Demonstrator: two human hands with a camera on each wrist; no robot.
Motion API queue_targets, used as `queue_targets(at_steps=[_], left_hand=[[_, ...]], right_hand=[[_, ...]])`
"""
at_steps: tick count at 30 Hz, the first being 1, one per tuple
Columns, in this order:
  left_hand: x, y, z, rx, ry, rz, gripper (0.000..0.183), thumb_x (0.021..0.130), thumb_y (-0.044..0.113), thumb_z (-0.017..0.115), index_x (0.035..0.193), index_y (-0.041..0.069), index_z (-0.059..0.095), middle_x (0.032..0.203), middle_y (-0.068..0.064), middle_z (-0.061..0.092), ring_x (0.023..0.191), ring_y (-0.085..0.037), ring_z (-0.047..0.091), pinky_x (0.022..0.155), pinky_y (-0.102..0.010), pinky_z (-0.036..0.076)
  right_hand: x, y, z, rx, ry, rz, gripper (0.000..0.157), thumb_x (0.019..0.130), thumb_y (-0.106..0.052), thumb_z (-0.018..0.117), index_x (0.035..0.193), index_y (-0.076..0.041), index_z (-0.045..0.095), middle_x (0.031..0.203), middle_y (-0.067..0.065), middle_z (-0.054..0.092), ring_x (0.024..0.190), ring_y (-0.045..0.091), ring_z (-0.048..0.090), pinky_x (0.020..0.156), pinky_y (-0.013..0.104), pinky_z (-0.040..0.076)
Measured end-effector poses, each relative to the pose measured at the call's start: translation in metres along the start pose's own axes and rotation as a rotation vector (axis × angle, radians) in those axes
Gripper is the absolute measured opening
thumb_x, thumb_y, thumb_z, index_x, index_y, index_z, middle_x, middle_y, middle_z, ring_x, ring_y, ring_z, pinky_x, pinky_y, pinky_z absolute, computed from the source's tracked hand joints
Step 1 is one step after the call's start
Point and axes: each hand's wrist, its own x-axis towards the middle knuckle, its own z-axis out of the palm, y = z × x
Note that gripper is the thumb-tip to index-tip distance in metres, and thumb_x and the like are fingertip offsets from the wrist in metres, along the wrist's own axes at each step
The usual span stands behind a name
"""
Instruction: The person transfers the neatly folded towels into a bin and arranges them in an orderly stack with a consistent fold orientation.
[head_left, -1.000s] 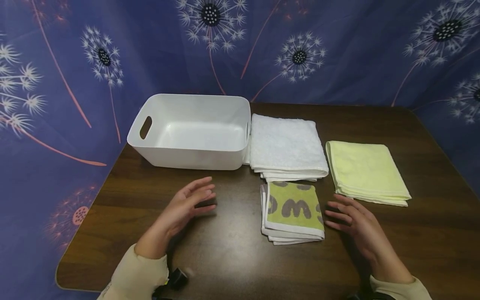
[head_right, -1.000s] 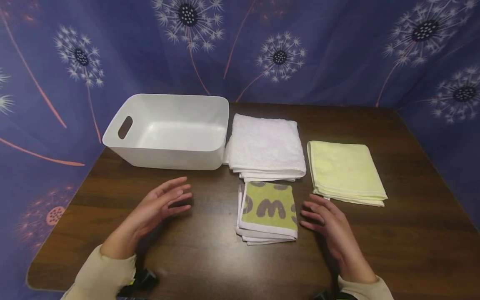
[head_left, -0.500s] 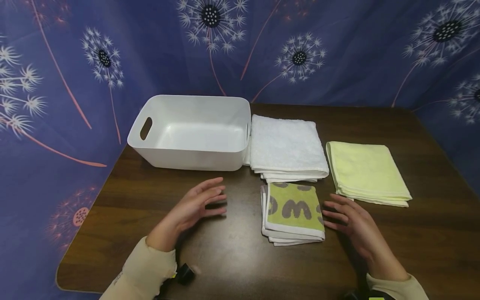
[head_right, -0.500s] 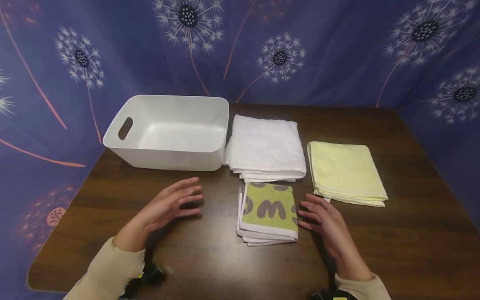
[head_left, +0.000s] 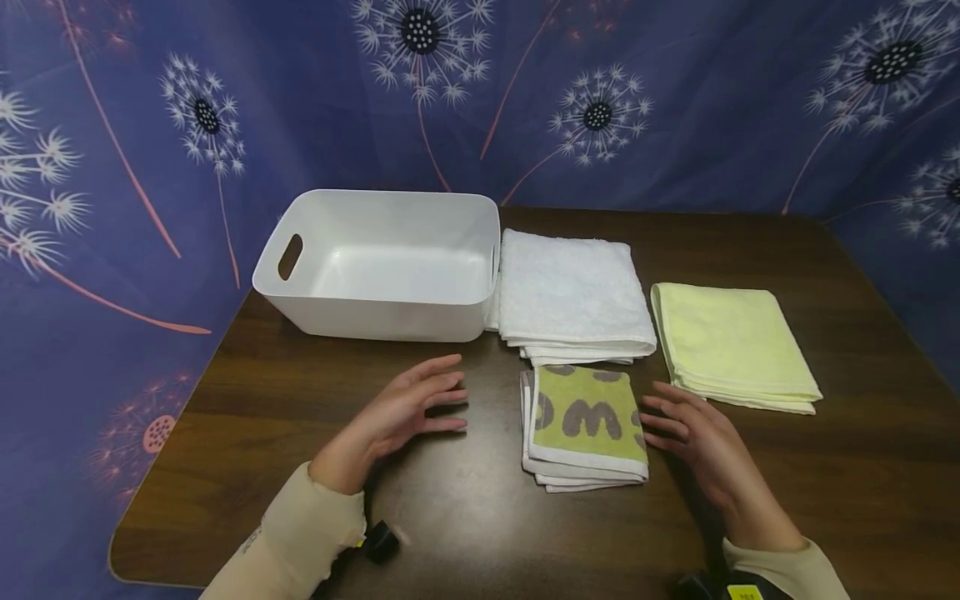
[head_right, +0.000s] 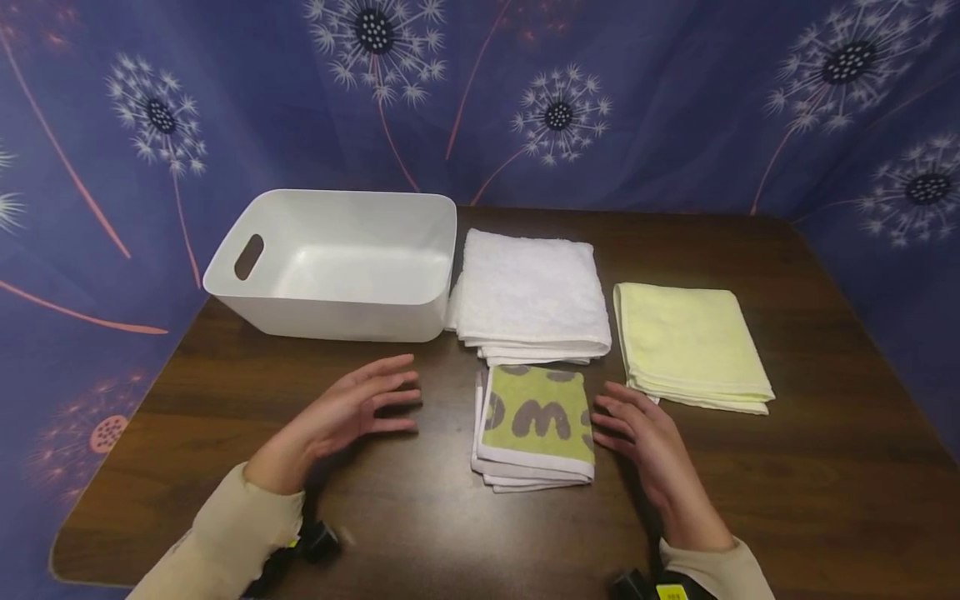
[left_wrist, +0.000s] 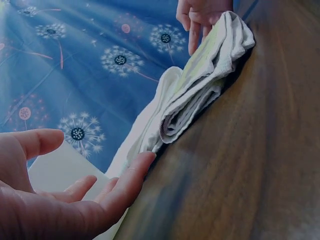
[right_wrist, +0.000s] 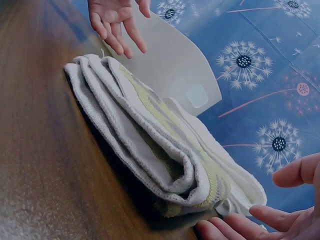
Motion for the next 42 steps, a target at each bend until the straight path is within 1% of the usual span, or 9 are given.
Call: queue_targets(at_steps=[4,9,12,16,20,26,29,35,42], left_hand=[[0.004,0.001,0.002,0.007,-0.001,0.014,0.054,0.098,0.013,0.045,0.145,0.001,0.021,0.146,-0.023,0.021,0.129,-0.041,0.029,0.090,-0.050,0.044],[0.008,0.003,0.006,-0.003,-0.029,0.004,0.055,0.098,0.013,0.044,0.146,0.001,0.019,0.147,-0.023,0.018,0.130,-0.041,0.026,0.091,-0.050,0.043],[0.011,0.003,0.011,-0.006,-0.045,0.000,0.056,0.098,0.014,0.045,0.146,0.002,0.019,0.148,-0.023,0.017,0.131,-0.041,0.026,0.091,-0.050,0.043],[0.015,0.003,0.015,-0.009,-0.048,-0.005,0.056,0.097,0.013,0.045,0.146,0.002,0.020,0.148,-0.023,0.018,0.130,-0.041,0.027,0.090,-0.050,0.044],[0.019,0.003,0.020,-0.018,-0.063,-0.028,0.056,0.097,0.011,0.044,0.146,0.003,0.019,0.148,-0.023,0.017,0.130,-0.041,0.027,0.090,-0.050,0.043],[0.022,0.002,0.023,-0.021,-0.077,-0.032,0.055,0.098,0.011,0.042,0.146,0.003,0.018,0.149,-0.023,0.014,0.131,-0.042,0.025,0.091,-0.051,0.043],[0.024,-0.001,0.025,-0.033,-0.081,-0.046,0.057,0.096,0.010,0.044,0.146,0.002,0.018,0.149,-0.024,0.014,0.131,-0.042,0.025,0.091,-0.051,0.042],[0.028,-0.010,0.031,-0.042,-0.063,-0.094,0.058,0.095,0.010,0.047,0.146,0.004,0.021,0.148,-0.022,0.018,0.129,-0.040,0.029,0.090,-0.049,0.044],[0.031,-0.018,0.039,-0.042,-0.047,-0.103,0.060,0.095,0.010,0.048,0.146,0.002,0.017,0.146,-0.023,0.021,0.126,-0.041,0.033,0.086,-0.049,0.046]], right_hand=[[0.002,-0.001,0.000,-0.008,0.008,0.024,0.026,0.100,-0.017,0.042,0.124,-0.009,0.045,0.108,-0.007,0.063,0.095,0.012,0.062,0.076,0.031,0.053],[0.003,0.000,0.000,0.037,-0.006,0.035,0.021,0.100,-0.014,0.042,0.120,-0.013,0.050,0.109,-0.006,0.063,0.095,0.013,0.062,0.076,0.033,0.053],[0.004,-0.001,0.000,0.042,-0.004,0.060,0.022,0.100,-0.015,0.042,0.120,-0.014,0.049,0.109,-0.007,0.063,0.095,0.012,0.061,0.076,0.033,0.053],[0.005,-0.004,0.001,0.014,0.012,0.097,0.030,0.100,-0.018,0.043,0.128,-0.008,0.042,0.109,-0.009,0.062,0.095,0.011,0.061,0.077,0.032,0.052],[0.006,-0.006,0.002,-0.025,0.029,0.130,0.041,0.100,-0.021,0.043,0.135,-0.003,0.034,0.108,-0.011,0.061,0.094,0.010,0.060,0.077,0.031,0.052],[0.008,-0.008,0.004,-0.089,0.045,0.162,0.052,0.099,-0.025,0.045,0.140,0.001,0.026,0.107,-0.014,0.059,0.094,0.008,0.059,0.078,0.032,0.051],[0.009,-0.008,0.004,-0.089,0.044,0.161,0.051,0.099,-0.026,0.044,0.139,0.001,0.028,0.107,-0.014,0.059,0.094,0.008,0.059,0.078,0.031,0.051],[0.009,-0.005,0.004,-0.063,0.027,0.141,0.040,0.100,-0.025,0.043,0.134,-0.005,0.038,0.107,-0.013,0.060,0.094,0.008,0.059,0.076,0.031,0.051],[0.010,-0.003,0.004,-0.049,0.028,0.136,0.036,0.099,-0.023,0.045,0.130,-0.006,0.041,0.106,-0.013,0.060,0.092,0.008,0.059,0.075,0.030,0.052]])
